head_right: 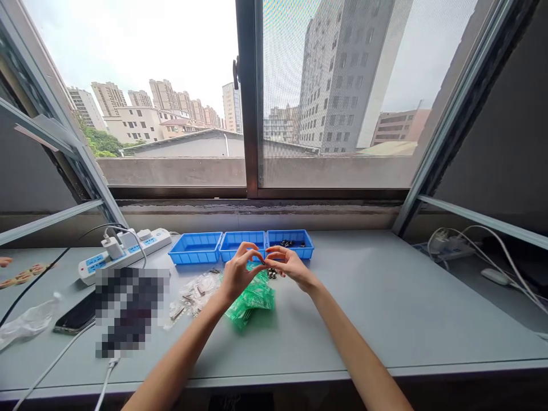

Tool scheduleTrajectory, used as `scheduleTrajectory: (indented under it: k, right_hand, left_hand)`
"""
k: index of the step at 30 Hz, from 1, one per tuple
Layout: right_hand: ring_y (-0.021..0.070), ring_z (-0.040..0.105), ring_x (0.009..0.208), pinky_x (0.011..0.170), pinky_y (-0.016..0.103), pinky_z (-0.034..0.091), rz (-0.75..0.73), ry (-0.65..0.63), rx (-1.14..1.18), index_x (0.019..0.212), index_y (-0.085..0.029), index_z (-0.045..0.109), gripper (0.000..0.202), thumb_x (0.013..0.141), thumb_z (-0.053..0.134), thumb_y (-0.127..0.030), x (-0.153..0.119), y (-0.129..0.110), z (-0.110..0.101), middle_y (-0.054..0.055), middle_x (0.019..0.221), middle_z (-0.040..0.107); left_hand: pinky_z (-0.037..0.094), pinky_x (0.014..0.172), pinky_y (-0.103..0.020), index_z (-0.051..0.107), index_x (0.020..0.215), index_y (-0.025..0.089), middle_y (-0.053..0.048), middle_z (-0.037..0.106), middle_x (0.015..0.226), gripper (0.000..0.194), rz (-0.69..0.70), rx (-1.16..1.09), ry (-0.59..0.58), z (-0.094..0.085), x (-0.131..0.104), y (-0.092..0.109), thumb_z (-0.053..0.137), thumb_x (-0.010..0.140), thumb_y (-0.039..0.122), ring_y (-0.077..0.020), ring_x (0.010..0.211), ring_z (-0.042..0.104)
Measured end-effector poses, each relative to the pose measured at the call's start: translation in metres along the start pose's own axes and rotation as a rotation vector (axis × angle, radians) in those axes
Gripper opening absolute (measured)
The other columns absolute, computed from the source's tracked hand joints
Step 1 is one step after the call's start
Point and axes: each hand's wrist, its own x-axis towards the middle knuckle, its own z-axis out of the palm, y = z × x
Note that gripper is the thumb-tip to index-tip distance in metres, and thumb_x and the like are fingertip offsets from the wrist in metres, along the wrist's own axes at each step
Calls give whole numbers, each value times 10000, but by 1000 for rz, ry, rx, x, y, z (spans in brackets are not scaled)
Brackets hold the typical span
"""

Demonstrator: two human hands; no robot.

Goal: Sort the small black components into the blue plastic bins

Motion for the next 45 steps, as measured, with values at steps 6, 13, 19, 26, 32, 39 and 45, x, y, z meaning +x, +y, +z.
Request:
scheduleTrajectory:
  k: [6,13,19,26,32,39,45]
  right_hand:
    - [36,349,436,420,205,275,-4,62,31,854,-200,613,491,495,765,-499,2,-1,1,6,776,639]
    - [28,324,443,414,191,236,46,-34,131,928,-218,645,471,543,760,-463,1,2,-1,-29,710,591]
    - [28,292,434,398,200,220,56,58,118,953,-218,671,475,577,718,-505,4,3,-3,-11,736,600]
    - [52,372,394,347,218,290,-61,408,-32,792,-181,677,556,546,622,-676,14,13,-21,26,710,628]
    - [146,509,373,380,281,446,-179,674,-279,735,-175,687,526,588,603,-673,13,14,-27,-4,431,543]
    - [166,591,469,364,272,491,-162,701,-283,703,-172,685,434,589,641,-589,15,17,-29,37,570,639]
    - [158,645,535,365,234,483,-207,595,-169,873,-172,698,511,606,629,-602,16,14,-30,81,874,704]
  left_hand:
    - [458,565,-187,657,861,237,-6,564,994,142,-42,20,46,1,0,-1,572,825,345,-88,705,581]
    - [459,572,-165,675,911,257,-3,569,992,126,18,-13,60,1,1,-3,599,812,273,-83,731,592]
    - [453,547,-182,686,865,254,-10,577,1006,129,-77,51,61,1,0,-2,644,772,332,-108,754,600]
    - [440,557,-190,698,786,231,-20,590,976,159,-166,85,126,1,1,-3,556,843,273,-118,775,589]
    - [424,543,-190,694,803,238,-17,580,1037,125,-186,97,42,1,1,1,572,831,243,-128,808,593]
    - [415,540,-194,688,707,222,-16,558,1071,78,-190,109,14,-2,-1,4,658,763,266,-139,833,589]
    - [407,533,-194,690,735,223,-17,561,1070,100,-198,102,0,-1,0,4,653,767,310,-131,804,594]
